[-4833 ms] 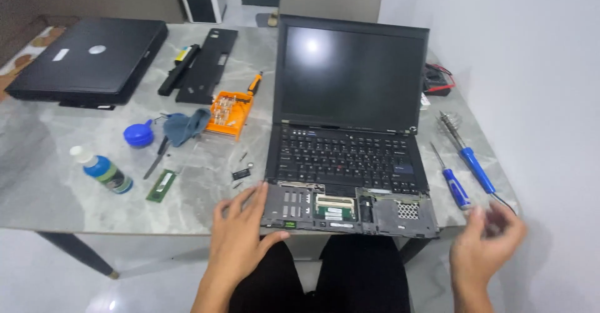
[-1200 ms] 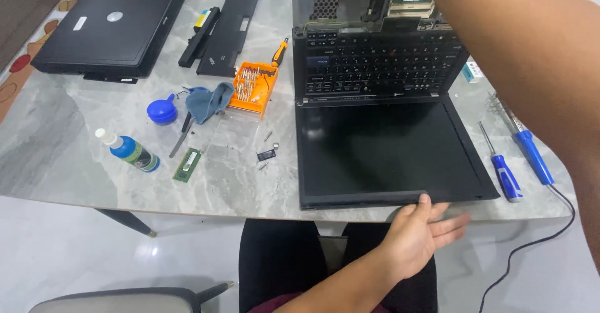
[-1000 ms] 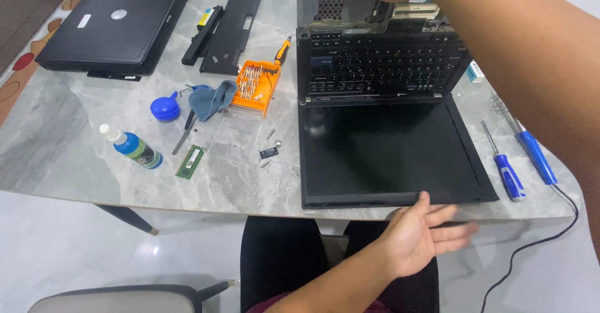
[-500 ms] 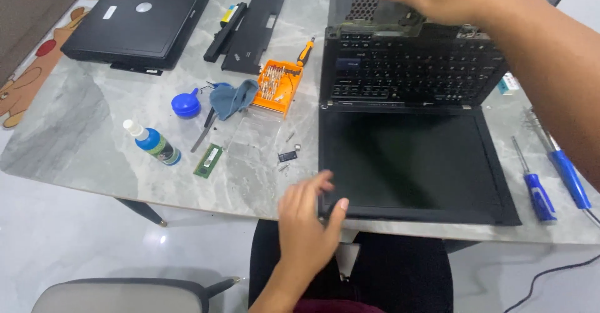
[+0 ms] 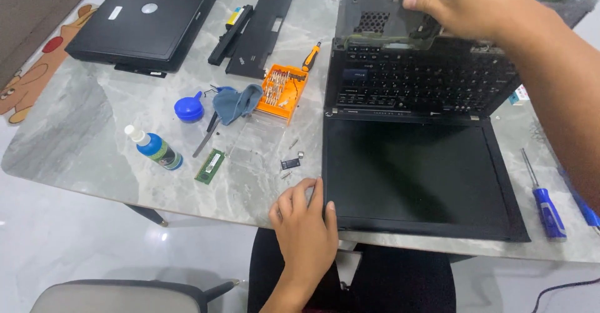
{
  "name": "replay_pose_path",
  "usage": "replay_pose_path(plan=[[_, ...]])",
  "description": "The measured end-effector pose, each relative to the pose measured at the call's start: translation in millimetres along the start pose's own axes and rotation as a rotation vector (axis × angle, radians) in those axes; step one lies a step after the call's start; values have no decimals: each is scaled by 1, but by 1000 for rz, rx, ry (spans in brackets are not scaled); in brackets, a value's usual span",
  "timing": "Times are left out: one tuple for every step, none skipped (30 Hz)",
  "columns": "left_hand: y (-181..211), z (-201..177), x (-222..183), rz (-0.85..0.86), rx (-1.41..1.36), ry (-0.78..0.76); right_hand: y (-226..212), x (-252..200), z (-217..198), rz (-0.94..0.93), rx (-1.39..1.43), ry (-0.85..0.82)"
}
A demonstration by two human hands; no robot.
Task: Reattaching a laptop screen assembly to the main body by aligning hinges and fastening screws with a screwdriver.
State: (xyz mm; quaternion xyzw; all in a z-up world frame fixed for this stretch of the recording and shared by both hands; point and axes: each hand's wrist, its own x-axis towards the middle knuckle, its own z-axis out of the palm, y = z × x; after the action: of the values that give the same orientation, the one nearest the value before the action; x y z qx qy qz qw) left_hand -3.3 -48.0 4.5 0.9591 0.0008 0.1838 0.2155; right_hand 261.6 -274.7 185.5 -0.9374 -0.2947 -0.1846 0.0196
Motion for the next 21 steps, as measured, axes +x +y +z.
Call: replay_pose_path(plan=[[0, 2, 0, -11, 11, 11, -5, -4, -4, -10, 68, 14], [1, 3, -1, -10, 12, 9, -5, -9, -1, -8, 69, 13], [1, 4, -1, -4, 20, 43, -5, -14, 1, -32, 10, 59], [1, 5, -1, 2, 29, 80, -4, -18, 4, -57, -48, 107], [1, 6, -1, 4, 30, 81, -6, -21, 2, -56, -48, 109], [1, 6, -1, 4, 27, 90, -8, -24, 2, -75, -35, 135], [1, 7, -2, 4, 24, 100, -10, -28, 1, -95, -22, 160], [1, 7, -2, 3, 26, 100, -11, -32, 1, -96, -20, 161], [1, 6, -2, 0, 1, 102, -12, -35, 2, -124, -53, 203], [2, 6, -2, -4, -23, 105, -12, -39, 2, -152, -85, 244], [2, 5, -3, -5, -21, 105, -18, -43, 0, -153, -84, 245], [2, 5, -3, -1, -29, 118, -23, -47, -3, -148, -74, 238], [2, 4, -2, 2, -38, 130, -28, -51, -6, -142, -64, 230], [2, 4, -2, 4, -37, 130, -31, -53, -8, -141, -64, 231], [1, 4, -2, 5, -43, 128, -33, -54, -9, -139, -54, 236], [1, 4, -2, 6, -49, 127, -35, -55, -11, -137, -44, 242], [0, 2, -2, 7, -49, 127, -35, -53, -11, -136, -45, 244], [0, 1, -1, 19, -62, 133, -33, -51, -12, -121, -60, 234], [0, -1, -1, 30, -75, 138, -32, -49, -13, -106, -75, 224], [0, -2, 0, 29, -76, 140, -29, -47, -13, -108, -77, 224], [-1, -3, 0, 25, -90, 102, -27, -45, -13, -107, -85, 224]])
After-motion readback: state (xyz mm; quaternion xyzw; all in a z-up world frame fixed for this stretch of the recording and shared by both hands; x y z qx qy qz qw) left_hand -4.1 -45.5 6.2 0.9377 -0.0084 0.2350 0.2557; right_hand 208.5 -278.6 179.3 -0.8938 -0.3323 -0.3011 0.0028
